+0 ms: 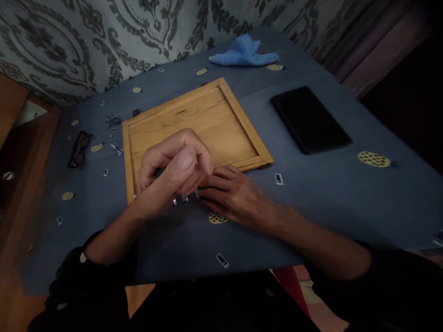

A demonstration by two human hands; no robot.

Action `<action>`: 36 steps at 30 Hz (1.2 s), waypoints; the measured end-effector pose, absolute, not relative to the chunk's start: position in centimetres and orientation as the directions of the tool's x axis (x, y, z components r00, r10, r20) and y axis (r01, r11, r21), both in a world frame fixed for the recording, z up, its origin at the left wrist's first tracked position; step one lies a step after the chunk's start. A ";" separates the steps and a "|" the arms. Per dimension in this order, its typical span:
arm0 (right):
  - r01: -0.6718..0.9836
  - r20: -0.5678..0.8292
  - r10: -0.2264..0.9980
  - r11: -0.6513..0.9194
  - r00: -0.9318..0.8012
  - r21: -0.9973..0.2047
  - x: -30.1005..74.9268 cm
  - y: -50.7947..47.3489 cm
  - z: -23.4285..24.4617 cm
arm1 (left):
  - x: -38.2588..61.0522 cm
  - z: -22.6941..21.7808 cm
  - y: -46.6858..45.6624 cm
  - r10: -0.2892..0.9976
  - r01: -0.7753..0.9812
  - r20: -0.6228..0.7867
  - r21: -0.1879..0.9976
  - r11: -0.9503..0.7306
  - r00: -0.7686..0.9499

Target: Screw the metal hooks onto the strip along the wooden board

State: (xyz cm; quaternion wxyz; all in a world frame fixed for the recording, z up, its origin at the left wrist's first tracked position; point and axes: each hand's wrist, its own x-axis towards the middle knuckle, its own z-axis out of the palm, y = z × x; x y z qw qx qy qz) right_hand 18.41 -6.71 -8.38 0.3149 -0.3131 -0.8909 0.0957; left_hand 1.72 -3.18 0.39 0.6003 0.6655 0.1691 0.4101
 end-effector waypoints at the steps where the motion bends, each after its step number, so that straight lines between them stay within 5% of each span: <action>1: 0.502 0.502 0.618 0.786 -0.605 -0.361 18.4 -6.7 -8.4 | 1.6 0.5 -3.1 0.702 -0.246 0.324 0.945 -0.214 0.634; 8: 0.491 0.517 0.610 0.791 -0.600 -0.364 18.4 -6.7 -8.5 | 0.8 0.6 -2.5 0.632 -0.204 0.293 0.956 -0.211 0.717; 14: 0.481 0.484 0.634 0.773 -0.603 -0.414 18.4 -6.7 -8.3 | 1.3 0.3 -3.0 0.867 -0.075 0.271 0.962 -0.264 0.419; 19: 0.482 0.496 0.633 0.774 -0.594 -0.411 18.4 -6.6 -8.5 | 2.6 0.3 -3.9 0.918 -0.271 0.292 0.937 -0.218 0.270; 25: 0.481 0.496 0.632 0.775 -0.596 -0.411 18.3 -6.7 -8.5 | 2.9 0.1 -4.3 0.852 -0.257 0.374 0.921 -0.293 0.366; 36: 0.480 0.476 0.628 0.778 -0.616 -0.405 18.5 -6.7 -8.4 | 1.5 0.6 -3.5 0.777 -0.197 0.213 0.973 -0.117 0.592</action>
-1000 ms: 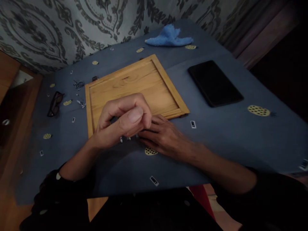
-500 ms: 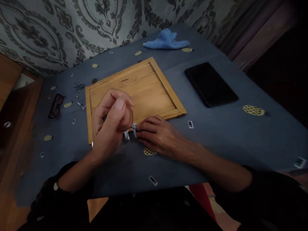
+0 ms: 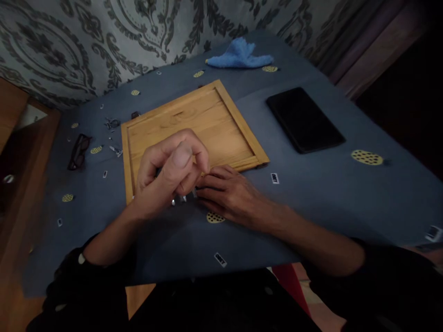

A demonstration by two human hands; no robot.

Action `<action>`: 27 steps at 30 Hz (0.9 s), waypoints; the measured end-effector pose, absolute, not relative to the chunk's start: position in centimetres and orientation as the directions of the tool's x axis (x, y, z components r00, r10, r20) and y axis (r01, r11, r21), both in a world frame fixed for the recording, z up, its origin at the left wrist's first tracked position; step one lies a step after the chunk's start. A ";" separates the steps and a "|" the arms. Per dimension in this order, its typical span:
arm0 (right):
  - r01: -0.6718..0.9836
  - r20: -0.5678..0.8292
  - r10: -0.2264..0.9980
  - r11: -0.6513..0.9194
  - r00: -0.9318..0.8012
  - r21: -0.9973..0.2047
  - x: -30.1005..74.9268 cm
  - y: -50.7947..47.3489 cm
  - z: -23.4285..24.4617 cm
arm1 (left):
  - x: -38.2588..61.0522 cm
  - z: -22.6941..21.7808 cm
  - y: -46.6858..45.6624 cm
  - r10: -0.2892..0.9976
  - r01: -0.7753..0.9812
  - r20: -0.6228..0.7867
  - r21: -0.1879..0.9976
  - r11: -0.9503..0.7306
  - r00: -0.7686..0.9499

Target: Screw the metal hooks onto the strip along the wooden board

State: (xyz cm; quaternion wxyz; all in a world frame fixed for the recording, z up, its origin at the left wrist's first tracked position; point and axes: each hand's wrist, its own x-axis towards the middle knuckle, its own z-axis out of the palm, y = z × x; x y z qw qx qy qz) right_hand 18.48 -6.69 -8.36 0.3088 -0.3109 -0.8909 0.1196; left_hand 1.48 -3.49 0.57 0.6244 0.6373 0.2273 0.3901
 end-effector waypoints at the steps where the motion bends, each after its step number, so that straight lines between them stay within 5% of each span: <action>1: 0.482 0.476 0.627 0.779 -0.617 -0.401 18.5 -6.7 -8.4 | 1.4 0.6 -3.4 0.764 -0.201 0.205 0.974 -0.101 0.612; 16: 0.492 0.509 0.620 0.784 -0.596 -0.379 18.3 -6.7 -8.4 | 1.4 3.0 -3.4 0.812 -0.208 0.317 0.947 -0.244 0.490; 27: 0.484 0.534 0.610 0.791 -0.585 -0.374 18.3 -6.7 -8.6 | 1.6 1.8 -3.3 0.827 -0.268 0.274 0.951 -0.157 0.491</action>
